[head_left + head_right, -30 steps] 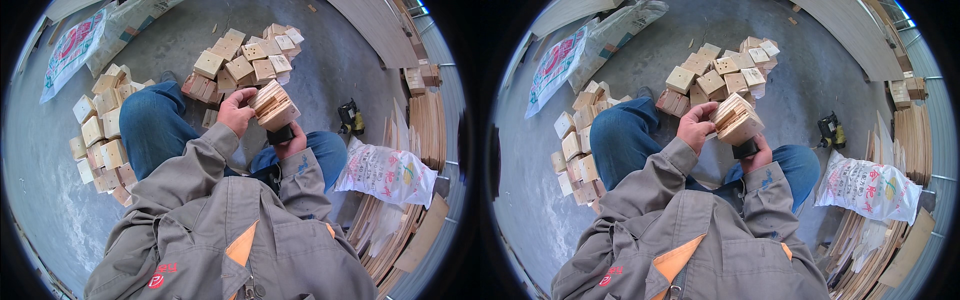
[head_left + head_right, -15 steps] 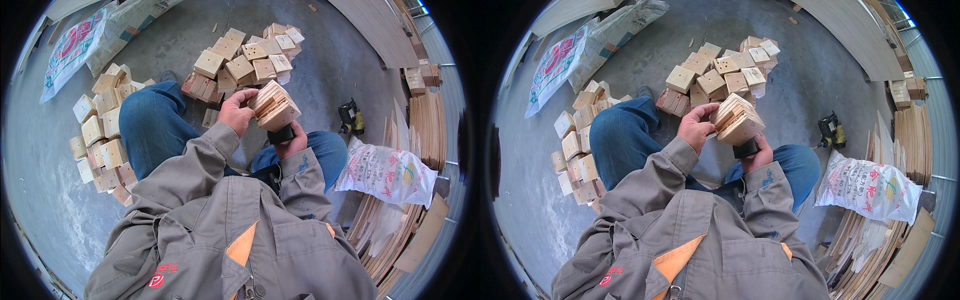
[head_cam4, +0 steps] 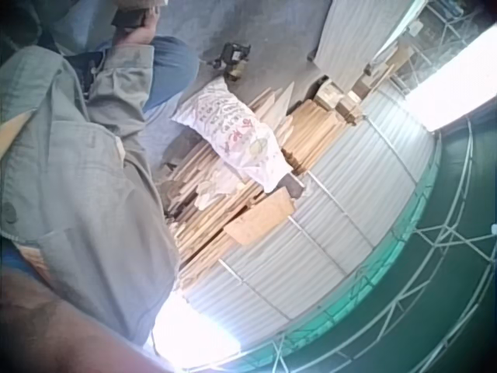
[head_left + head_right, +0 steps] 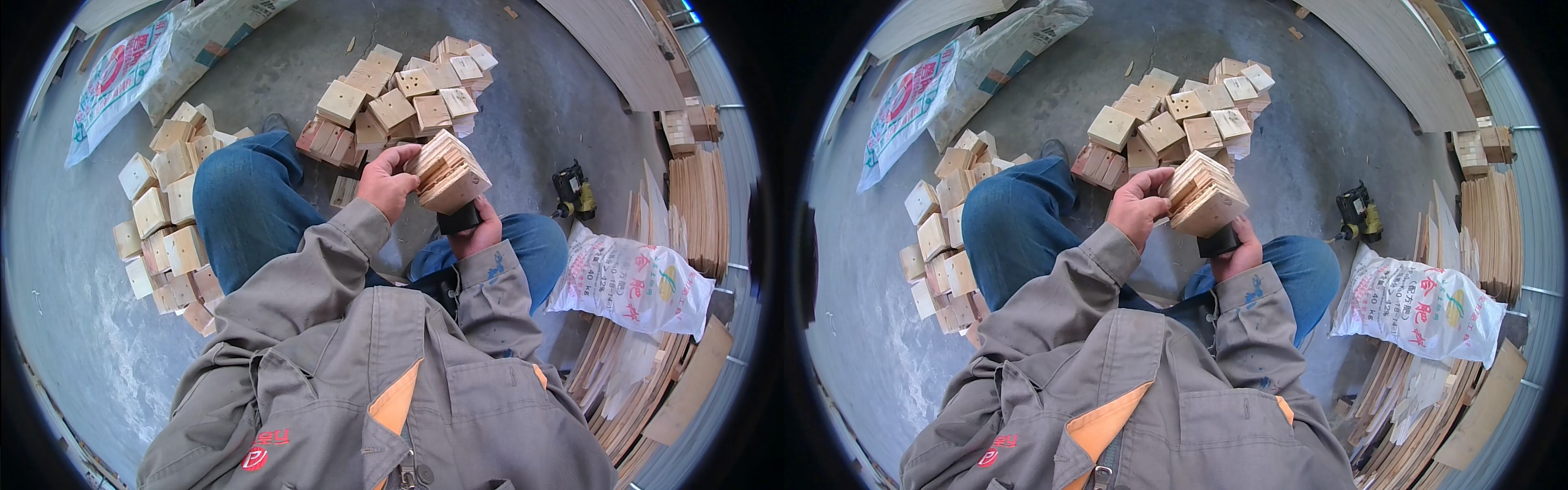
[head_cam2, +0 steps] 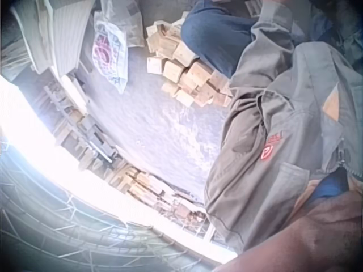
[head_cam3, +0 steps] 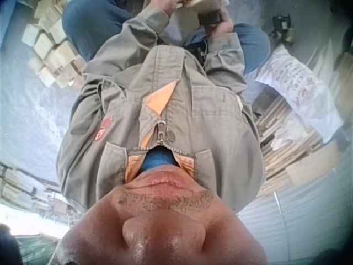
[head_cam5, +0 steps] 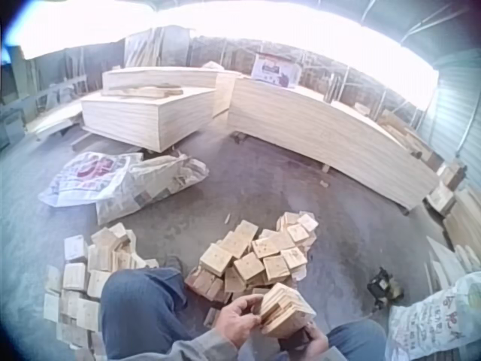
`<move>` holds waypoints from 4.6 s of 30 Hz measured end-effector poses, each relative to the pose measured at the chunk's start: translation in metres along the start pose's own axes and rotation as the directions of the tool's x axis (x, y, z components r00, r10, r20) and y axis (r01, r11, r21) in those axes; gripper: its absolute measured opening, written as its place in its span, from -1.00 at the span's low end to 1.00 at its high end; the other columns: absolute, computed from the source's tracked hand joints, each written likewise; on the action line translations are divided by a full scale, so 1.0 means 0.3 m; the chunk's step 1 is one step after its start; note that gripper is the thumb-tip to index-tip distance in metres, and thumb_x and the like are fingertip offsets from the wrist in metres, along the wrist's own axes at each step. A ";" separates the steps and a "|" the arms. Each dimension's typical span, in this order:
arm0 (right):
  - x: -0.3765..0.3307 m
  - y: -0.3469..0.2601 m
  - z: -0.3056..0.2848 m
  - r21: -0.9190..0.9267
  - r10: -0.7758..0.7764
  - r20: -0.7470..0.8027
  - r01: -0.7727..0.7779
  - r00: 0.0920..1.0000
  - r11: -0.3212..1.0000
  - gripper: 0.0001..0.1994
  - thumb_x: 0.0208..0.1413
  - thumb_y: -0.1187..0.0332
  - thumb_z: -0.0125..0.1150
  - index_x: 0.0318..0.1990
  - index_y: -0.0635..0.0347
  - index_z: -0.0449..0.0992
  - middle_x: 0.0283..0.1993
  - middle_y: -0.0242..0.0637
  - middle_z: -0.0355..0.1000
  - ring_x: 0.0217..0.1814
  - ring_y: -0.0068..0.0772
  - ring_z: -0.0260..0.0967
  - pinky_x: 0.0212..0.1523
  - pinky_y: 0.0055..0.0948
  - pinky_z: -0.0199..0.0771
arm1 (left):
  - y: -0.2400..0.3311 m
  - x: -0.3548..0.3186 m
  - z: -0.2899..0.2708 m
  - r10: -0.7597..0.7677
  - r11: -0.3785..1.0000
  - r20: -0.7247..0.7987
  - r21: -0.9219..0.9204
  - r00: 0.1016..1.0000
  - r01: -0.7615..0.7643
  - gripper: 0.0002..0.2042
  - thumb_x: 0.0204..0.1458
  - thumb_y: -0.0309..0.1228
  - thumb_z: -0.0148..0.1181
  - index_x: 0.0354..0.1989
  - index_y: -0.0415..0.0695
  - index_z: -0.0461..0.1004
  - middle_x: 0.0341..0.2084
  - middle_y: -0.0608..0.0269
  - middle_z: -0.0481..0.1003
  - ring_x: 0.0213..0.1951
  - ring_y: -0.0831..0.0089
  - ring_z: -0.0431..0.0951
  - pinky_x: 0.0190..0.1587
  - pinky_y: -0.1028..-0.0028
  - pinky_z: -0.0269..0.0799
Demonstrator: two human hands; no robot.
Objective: The person sits on the floor and sands small wooden blocks using a sanding block. They pick up blocks from a pile, sand the edges and faces, and place them back into a separate pile. The person repeats this process for multiple blocks throughout the clip.
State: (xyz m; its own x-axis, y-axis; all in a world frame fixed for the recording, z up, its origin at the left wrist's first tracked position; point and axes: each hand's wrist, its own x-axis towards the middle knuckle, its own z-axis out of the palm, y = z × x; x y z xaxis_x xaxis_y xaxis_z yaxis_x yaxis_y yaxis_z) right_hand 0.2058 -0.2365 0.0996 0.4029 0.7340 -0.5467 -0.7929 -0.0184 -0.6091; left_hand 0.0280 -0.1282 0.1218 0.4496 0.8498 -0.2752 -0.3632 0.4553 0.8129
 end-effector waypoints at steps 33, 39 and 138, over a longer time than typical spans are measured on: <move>0.016 0.006 -0.025 -0.028 -0.005 0.047 0.006 0.999 1.000 -0.50 0.41 0.30 -0.01 0.44 0.24 0.34 0.36 -0.06 0.47 0.36 -0.01 0.47 0.43 0.01 0.46 | 0.000 0.004 -0.013 -0.021 0.999 -0.011 0.041 1.000 0.022 -0.40 0.00 -0.68 0.42 0.29 -0.33 0.45 0.11 0.07 0.57 0.14 0.32 0.57 0.30 0.34 0.47; 0.017 0.006 -0.027 -0.027 -0.005 0.064 0.007 0.998 1.000 -0.51 0.40 0.33 0.03 0.43 0.28 0.34 0.37 -0.06 0.46 0.37 -0.02 0.46 0.43 -0.02 0.45 | 0.003 0.003 -0.011 -0.035 0.998 -0.028 0.043 0.999 0.036 -0.42 0.02 -0.65 0.41 0.29 -0.32 0.46 0.09 0.07 0.57 0.12 0.33 0.58 0.25 0.35 0.51; 0.030 0.042 -0.023 -0.243 -0.015 -0.041 0.004 0.999 0.970 -0.56 0.35 0.42 0.10 0.34 0.38 0.37 0.18 -0.03 0.54 0.19 -0.11 0.57 0.28 -0.14 0.58 | 0.011 0.005 -0.040 0.009 0.937 -0.114 0.349 0.993 0.032 -0.39 0.03 -0.47 0.47 0.28 -0.41 0.44 0.09 -0.03 0.58 0.10 0.30 0.59 0.23 0.39 0.50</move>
State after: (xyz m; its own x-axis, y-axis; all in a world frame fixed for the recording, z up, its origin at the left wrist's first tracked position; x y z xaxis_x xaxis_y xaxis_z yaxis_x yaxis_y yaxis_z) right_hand 0.2026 -0.2348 0.0831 0.4328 0.7060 -0.5606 -0.6559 -0.1799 -0.7330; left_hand 0.0176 -0.1221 0.1179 0.3506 0.8784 -0.3248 -0.0415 0.3610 0.9316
